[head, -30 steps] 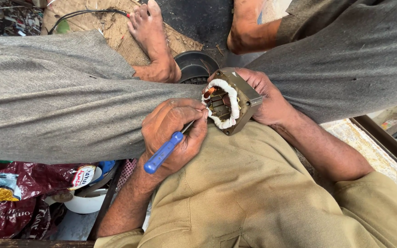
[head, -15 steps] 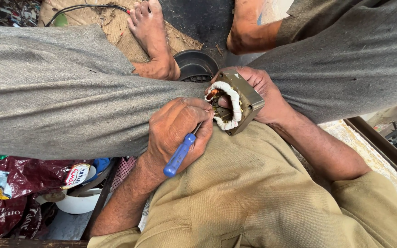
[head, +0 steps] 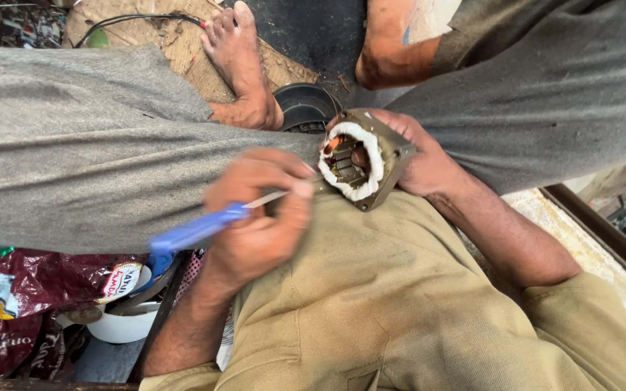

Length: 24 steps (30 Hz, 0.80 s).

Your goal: The person sits on the floor and uses a screwdriver to adjust copper windings inside a small metal electrical component. They then handle a small yellow piece of material, possibly insulation, and place it near the component.

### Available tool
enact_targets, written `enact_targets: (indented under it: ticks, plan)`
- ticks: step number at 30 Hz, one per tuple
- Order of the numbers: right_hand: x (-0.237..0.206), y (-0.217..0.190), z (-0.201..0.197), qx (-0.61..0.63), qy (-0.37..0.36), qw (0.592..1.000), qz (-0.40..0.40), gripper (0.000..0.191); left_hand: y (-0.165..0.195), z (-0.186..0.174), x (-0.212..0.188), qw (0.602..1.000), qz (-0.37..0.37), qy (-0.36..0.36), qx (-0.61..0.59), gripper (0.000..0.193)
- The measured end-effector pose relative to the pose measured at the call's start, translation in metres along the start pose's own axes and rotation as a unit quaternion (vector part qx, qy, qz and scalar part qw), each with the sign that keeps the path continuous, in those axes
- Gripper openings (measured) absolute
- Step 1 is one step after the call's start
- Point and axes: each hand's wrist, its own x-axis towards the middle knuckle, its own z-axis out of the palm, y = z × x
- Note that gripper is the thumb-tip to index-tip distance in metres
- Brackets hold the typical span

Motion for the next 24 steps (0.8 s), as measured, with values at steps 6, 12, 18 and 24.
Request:
enact_targets:
  ticks: [6,12,18,24]
  plan:
    - [-0.002,-0.007,0.009,-0.009,0.031,0.999,0.042,0.050,0.001,-0.026,0.015,0.985,0.028,-0.126,0.114,0.031]
    - [-0.002,0.003,0.002,0.051,0.044,0.997,0.049,0.043,0.000,-0.017,0.035,0.918,0.137,-0.277,0.248,0.028]
    - [-0.002,0.017,-0.006,0.118,0.046,0.990,0.069,0.040,-0.001,-0.021,0.051,0.910,0.173,-0.294,0.236,0.017]
    - [0.003,0.010,-0.002,0.144,0.008,0.987,0.071,0.042,-0.006,-0.022,0.042,0.936,0.118,-0.272,0.189,0.024]
